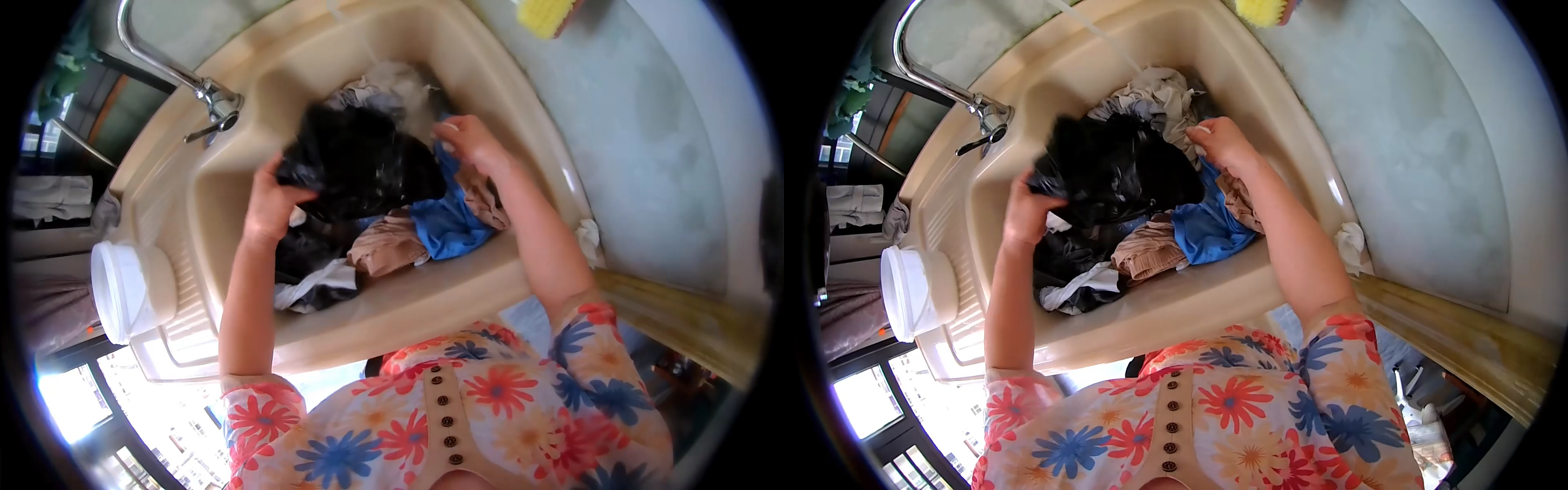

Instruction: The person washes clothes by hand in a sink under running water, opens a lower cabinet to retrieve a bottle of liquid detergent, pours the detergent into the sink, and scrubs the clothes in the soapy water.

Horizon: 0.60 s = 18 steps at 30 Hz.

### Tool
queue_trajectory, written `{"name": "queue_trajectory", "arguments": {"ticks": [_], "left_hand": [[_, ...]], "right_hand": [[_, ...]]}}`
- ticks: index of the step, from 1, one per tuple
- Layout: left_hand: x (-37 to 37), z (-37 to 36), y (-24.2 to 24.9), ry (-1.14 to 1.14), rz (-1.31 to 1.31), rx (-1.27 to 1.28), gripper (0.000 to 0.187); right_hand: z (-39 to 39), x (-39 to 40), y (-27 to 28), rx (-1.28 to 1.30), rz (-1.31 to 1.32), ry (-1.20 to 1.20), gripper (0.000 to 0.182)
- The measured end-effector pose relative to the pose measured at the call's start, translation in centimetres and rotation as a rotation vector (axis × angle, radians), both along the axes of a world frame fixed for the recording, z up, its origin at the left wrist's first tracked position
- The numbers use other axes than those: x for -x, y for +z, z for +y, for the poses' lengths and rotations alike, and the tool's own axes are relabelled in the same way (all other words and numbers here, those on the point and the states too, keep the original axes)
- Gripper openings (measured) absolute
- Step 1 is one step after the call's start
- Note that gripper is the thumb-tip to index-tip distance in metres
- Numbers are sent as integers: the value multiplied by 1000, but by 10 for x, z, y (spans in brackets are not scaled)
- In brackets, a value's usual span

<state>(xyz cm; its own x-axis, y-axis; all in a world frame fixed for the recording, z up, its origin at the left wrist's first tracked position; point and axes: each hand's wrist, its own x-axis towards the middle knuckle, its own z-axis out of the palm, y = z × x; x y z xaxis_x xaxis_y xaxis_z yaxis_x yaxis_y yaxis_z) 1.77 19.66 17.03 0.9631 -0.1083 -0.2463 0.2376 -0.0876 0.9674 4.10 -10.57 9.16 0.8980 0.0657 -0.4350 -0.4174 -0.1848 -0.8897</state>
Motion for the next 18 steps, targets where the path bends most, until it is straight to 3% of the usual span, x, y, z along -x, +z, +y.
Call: {"name": "queue_trajectory", "arguments": {"ticks": [2, 5, 8, 10, 12, 15, 18], "left_hand": [[-5, 43, -72, -347, -254, -756, 42], [-6, 37, -64, -876, 22, -1300, 42], [-8, -26, -46, -572, -535, -1109, 39], [-4, -72, -88, -589, -778, -886, 35], [26, -102, -120, -807, -861, -1397, 31], [-4, -123, -158, -954, -210, -1364, 34], [-22, -134, -191, -814, -87, -1408, 23]], "right_hand": [[-2, 0, -1, -92, -4, 9, 27], [-3, -4, 1, -91, -28, 2, 27], [-6, -6, -14, -89, -37, -8, 27], [-6, -7, -16, -74, -49, -20, 27], [-6, -3, -7, -73, -61, -50, 28], [-10, -2, -7, -22, -87, -44, 29], [-12, -8, -22, 94, -184, -53, 32]]}}
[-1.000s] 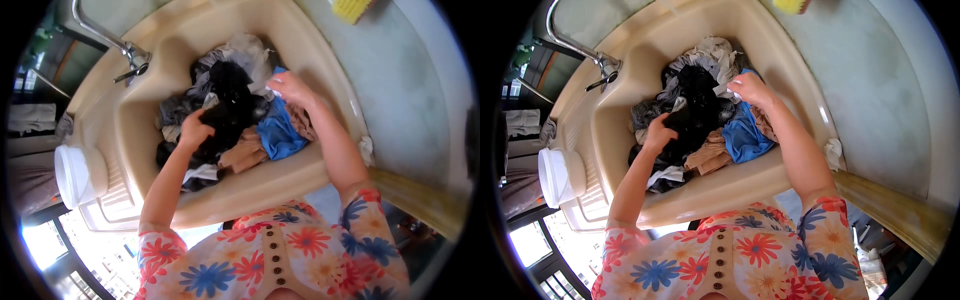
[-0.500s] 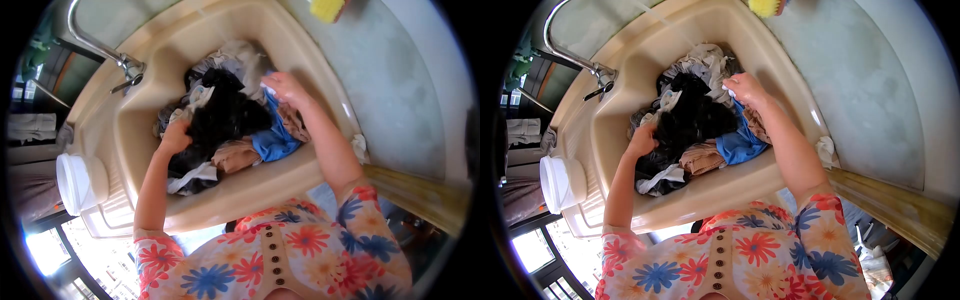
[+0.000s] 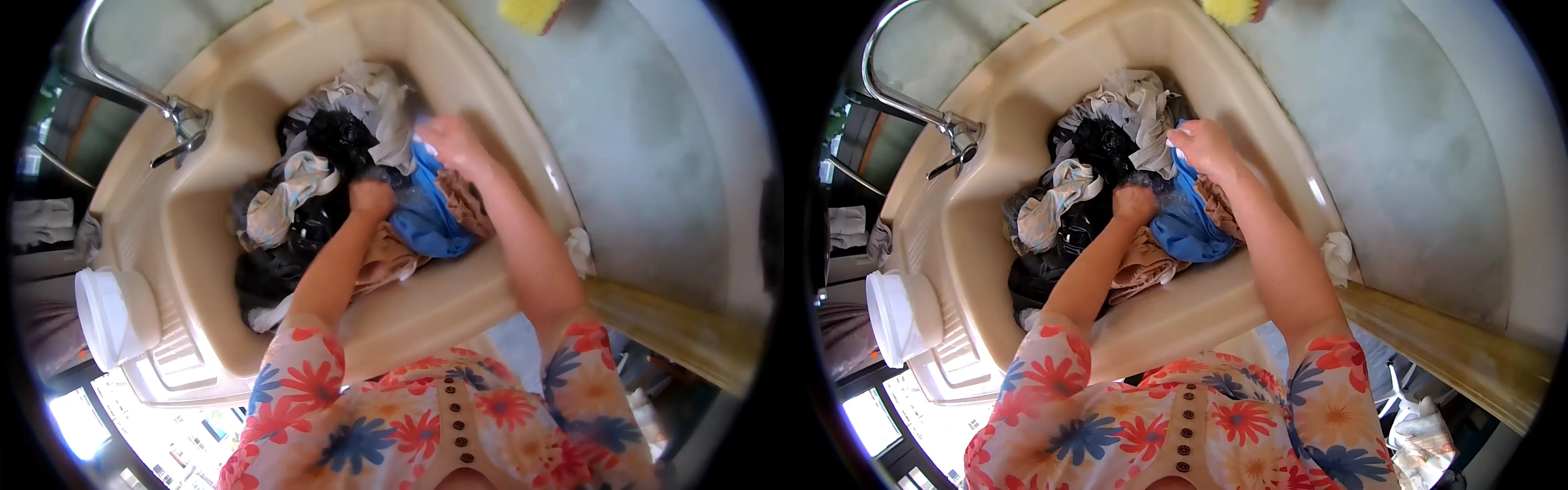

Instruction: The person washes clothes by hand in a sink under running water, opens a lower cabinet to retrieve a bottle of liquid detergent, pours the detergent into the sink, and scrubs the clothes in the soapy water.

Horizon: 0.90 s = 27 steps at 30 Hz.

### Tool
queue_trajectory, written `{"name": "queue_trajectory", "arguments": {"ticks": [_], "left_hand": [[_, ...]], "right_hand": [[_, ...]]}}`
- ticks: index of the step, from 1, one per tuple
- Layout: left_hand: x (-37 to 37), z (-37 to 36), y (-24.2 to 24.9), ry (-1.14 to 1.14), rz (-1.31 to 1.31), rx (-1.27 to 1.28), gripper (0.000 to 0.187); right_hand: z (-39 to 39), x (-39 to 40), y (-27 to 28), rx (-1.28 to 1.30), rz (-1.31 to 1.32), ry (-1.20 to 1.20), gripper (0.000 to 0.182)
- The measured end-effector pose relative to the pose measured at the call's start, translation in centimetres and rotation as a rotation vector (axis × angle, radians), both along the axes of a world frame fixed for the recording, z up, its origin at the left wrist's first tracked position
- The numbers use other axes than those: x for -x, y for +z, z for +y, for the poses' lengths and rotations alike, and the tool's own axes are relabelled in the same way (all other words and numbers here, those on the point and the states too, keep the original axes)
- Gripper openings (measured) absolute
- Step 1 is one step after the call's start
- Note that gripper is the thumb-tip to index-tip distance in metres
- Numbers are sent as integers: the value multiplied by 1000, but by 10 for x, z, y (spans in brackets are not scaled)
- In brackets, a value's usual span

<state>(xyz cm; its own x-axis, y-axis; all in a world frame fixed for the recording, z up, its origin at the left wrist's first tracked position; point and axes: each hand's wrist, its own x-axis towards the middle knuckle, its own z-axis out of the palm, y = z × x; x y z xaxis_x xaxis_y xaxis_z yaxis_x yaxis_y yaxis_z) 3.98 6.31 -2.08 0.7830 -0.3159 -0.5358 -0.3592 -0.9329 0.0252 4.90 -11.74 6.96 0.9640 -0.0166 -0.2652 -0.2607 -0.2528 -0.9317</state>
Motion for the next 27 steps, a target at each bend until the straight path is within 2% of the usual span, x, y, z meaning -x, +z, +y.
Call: {"name": "queue_trajectory", "arguments": {"ticks": [2, 4, 5, 7, 9, 12, 15, 17, 18, 19, 20, 21, 23, 25, 27], "left_hand": [[0, 0, -2, -40, 5, -21, 25], [7, -9, 35, -58, 39, -52, 27], [12, -16, 65, -95, 98, -29, 41], [46, -27, 95, -383, -44, 232, 58], [92, -38, 52, -491, -142, 436, 70], [84, -58, 39, -434, -163, 352, 65], [32, -60, 77, -444, 518, 334, 58], [7, -51, 100, -562, 169, 53, 53], [2, -39, 101, -576, -330, 57, 56], [-18, -30, 100, -539, -418, 180, 62], [-35, -26, 84, -423, -406, 201, 66], [-53, -22, 67, -441, -414, 222, 59], [-73, -40, 42, -360, -425, 78, 51], [-84, -60, 44, -272, -351, -38, 41], [-92, -62, 36, -197, -391, 62, 37]], "right_hand": [[0, 2, 7, 7, -1, -9, 33], [-4, -5, -3, -89, -20, -32, 33], [-6, -5, 2, -169, 15, -21, 32], [-6, 1, 16, -316, 67, -26, 29], [2, 3, 33, -441, 81, -45, 27], [-11, -2, 23, -257, 89, 35, 32], [-14, -2, 28, -334, 106, -94, 32], [-14, -3, 28, -332, 49, -158, 32], [-13, -3, 27, -333, 22, -198, 31], [-12, -3, 27, -319, 10, -211, 32], [-9, -4, 28, -299, -1, -221, 32], [-9, -5, 27, -274, -12, -226, 33], [-8, -4, 22, -153, -61, -213, 35], [-12, -4, 10, 2, -110, -190, 36], [-11, -5, -1, 55, -202, -163, 32]]}}
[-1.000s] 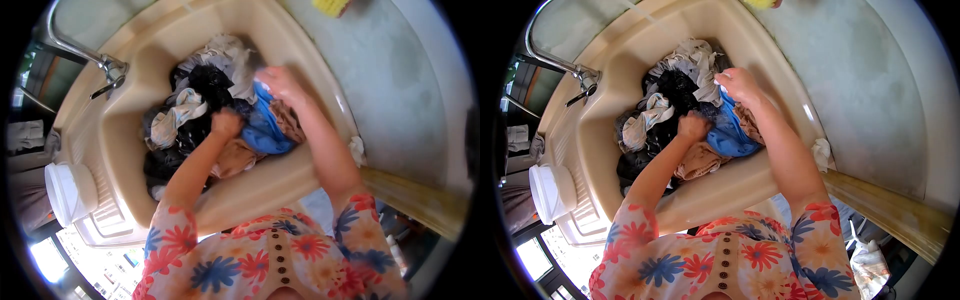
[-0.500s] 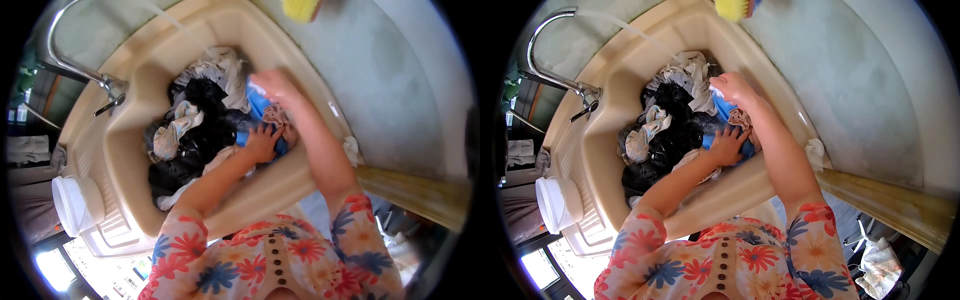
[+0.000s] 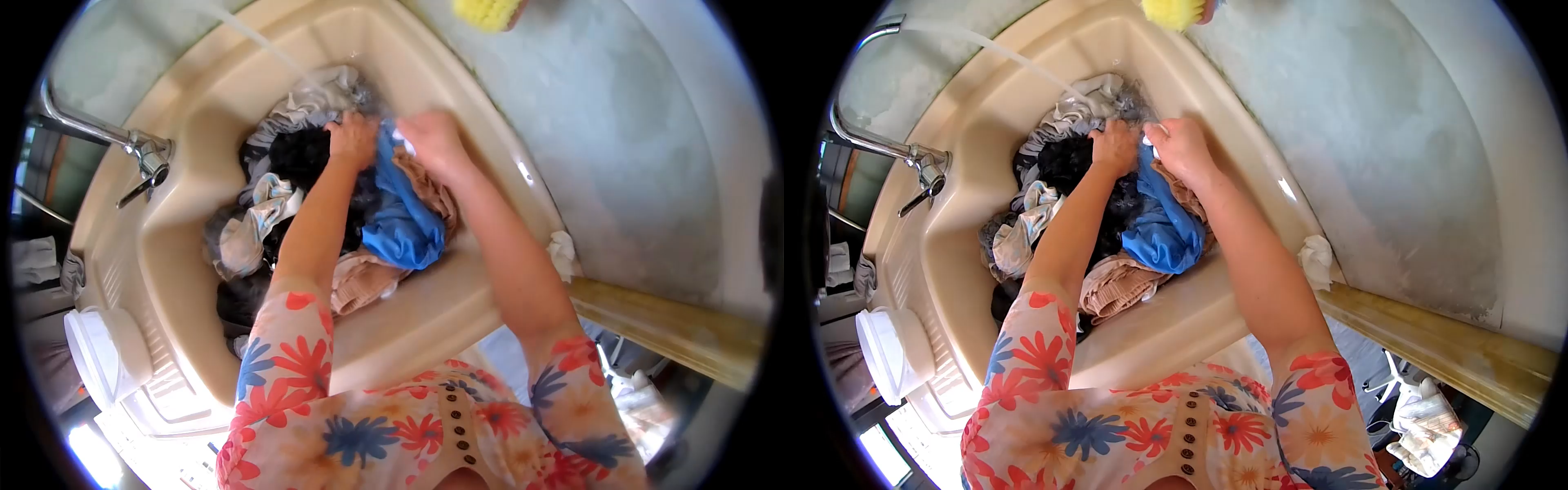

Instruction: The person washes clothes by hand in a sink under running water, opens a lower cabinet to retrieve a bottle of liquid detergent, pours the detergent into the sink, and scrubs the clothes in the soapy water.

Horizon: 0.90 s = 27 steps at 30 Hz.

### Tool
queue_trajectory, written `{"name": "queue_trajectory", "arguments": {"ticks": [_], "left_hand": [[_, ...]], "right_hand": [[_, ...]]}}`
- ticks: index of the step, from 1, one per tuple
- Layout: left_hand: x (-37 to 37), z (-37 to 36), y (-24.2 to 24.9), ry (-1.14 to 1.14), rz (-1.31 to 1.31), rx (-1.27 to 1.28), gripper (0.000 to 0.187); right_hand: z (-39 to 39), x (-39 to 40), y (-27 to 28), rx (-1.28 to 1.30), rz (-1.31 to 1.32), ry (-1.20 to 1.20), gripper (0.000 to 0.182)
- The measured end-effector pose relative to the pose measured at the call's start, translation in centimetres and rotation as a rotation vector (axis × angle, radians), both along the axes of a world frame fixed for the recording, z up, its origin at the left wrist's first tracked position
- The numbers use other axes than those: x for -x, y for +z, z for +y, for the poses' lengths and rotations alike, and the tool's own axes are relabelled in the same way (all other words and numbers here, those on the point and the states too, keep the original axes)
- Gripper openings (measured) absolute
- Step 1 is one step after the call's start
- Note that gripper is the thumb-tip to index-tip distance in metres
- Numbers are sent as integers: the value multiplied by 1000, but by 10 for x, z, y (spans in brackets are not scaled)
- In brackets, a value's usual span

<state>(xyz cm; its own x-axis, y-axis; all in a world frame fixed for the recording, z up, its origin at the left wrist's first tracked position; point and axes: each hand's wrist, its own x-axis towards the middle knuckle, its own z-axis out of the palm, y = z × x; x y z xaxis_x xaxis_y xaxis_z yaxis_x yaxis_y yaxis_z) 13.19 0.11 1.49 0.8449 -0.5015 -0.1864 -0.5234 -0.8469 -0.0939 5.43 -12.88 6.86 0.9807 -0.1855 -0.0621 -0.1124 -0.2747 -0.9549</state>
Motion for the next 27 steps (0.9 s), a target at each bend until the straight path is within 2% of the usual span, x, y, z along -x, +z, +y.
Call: {"name": "queue_trajectory", "arguments": {"ticks": [2, 5, 8, 9, 11, 12, 13, 14, 15, 17, 18, 20, 21, 22, 24, 25, 26, 27], "left_hand": [[0, 0, 0, 63, 13, 90, 34], [19, 14, 31, 107, 173, 172, 34], [39, 66, 72, 135, 186, 327, 48], [37, 91, 77, 218, 197, 374, 55], [25, 155, 60, 317, 94, 725, 50], [18, 188, 46, 460, 100, 844, 48], [24, 197, 58, 563, 131, 817, 46], [17, 210, 31, 596, -18, 743, 46], [14, 224, 4, 633, -164, 661, 46], [13, 211, 6, 706, -137, 552, 49], [8, 206, 6, 753, -78, 570, 50], [22, 175, 28, 790, -42, 445, 50], [39, 162, 35, 713, -27, 445, 49], [58, 156, 30, 505, -119, 448, 49], [94, 143, 35, 117, -209, 475, 45], [99, 133, 35, 28, -208, 414, 44], [99, 125, 37, -8, -162, 391, 42], [94, 117, 36, -44, -114, 369, 39]], "right_hand": [[-1, 1, -3, 26, -7, 7, 30], [3, 2, 12, -14, 79, 11, 30], [4, 3, 16, -142, 145, 24, 29], [4, 6, 29, -202, 207, 59, 29], [7, 13, 37, -308, 305, 139, 29], [9, 14, 37, -354, 333, 185, 29], [11, 13, 37, -400, 359, 228, 29], [9, 10, 35, -398, 452, 333, 37], [11, 11, 30, -201, 394, 400, 37], [17, 12, 21, 201, 266, 532, 36], [22, 14, 32, -113, 390, 441, 36], [17, 10, 26, 72, 274, 429, 35], [11, 7, 20, 163, 210, 422, 35], [7, 6, 8, 200, 160, 392, 35], [10, 6, 33, -78, 336, 350, 35], [12, 7, 43, -214, 424, 327, 35], [14, 7, 43, -258, 403, 321, 36], [15, 6, 39, -200, 364, 338, 34]]}}
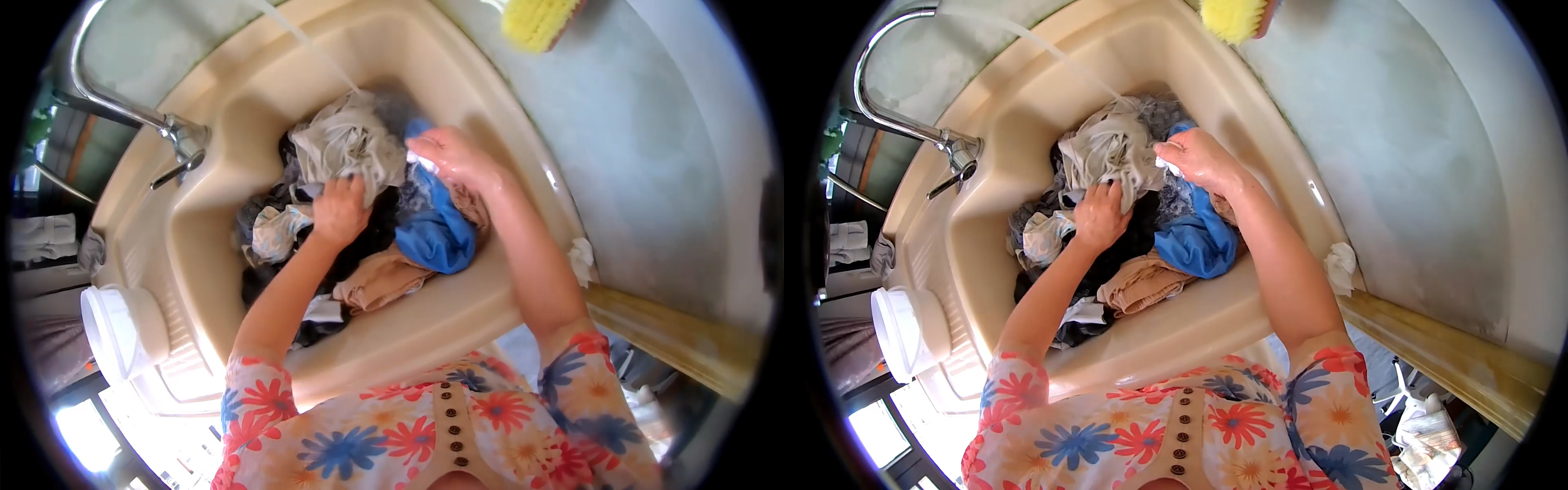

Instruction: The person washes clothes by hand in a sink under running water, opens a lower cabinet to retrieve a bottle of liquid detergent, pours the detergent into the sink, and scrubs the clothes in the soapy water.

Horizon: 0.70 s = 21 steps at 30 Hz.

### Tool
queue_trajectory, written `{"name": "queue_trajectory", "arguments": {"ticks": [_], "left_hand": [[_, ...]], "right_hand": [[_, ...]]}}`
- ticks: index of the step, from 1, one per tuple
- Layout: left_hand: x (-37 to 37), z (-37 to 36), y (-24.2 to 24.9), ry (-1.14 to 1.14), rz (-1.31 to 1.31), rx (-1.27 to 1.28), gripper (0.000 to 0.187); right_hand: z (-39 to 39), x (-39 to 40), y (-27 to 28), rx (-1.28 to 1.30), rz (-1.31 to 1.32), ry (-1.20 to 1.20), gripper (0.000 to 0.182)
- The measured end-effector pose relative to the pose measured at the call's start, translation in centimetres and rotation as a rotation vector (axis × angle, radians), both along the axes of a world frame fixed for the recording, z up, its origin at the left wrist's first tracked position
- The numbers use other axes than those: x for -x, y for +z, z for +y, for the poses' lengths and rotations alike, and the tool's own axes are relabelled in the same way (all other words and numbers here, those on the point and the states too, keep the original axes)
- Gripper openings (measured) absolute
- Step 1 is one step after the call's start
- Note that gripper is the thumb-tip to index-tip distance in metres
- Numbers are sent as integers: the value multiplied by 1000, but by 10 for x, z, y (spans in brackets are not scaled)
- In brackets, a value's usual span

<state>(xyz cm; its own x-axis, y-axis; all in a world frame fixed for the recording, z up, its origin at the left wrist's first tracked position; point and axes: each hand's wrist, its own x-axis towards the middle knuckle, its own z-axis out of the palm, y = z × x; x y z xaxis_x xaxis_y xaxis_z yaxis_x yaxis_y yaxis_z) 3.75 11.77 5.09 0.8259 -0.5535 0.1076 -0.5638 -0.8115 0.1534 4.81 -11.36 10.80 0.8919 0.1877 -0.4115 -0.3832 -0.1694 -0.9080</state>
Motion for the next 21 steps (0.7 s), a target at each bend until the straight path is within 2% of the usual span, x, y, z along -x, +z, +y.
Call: {"name": "queue_trajectory", "arguments": {"ticks": [3, 4, 8, 11, 16, 19, 21], "left_hand": [[-45, -28, -13, 145, 165, -106, 30], [-63, -36, -22, 165, 132, -59, 25], [-118, -88, -34, 333, 207, -150, 21], [-146, -107, -70, 264, 124, -160, 20], [-155, -111, -69, 256, 213, -100, 24], [-146, -96, -41, 265, 282, 43, 31], [-129, -76, -19, 268, 379, 217, 39]], "right_hand": [[2, -1, -10, 100, -103, 13, 30], [3, -1, -11, 107, -107, -17, 30], [-1, -4, -21, 118, -157, -74, 31], [-4, -7, -20, 328, -277, -54, 34], [1, -2, -20, 492, -342, -24, 33], [-2, -3, -22, 209, -235, -98, 33], [-5, -1, -6, -22, -6, -40, 33]]}}
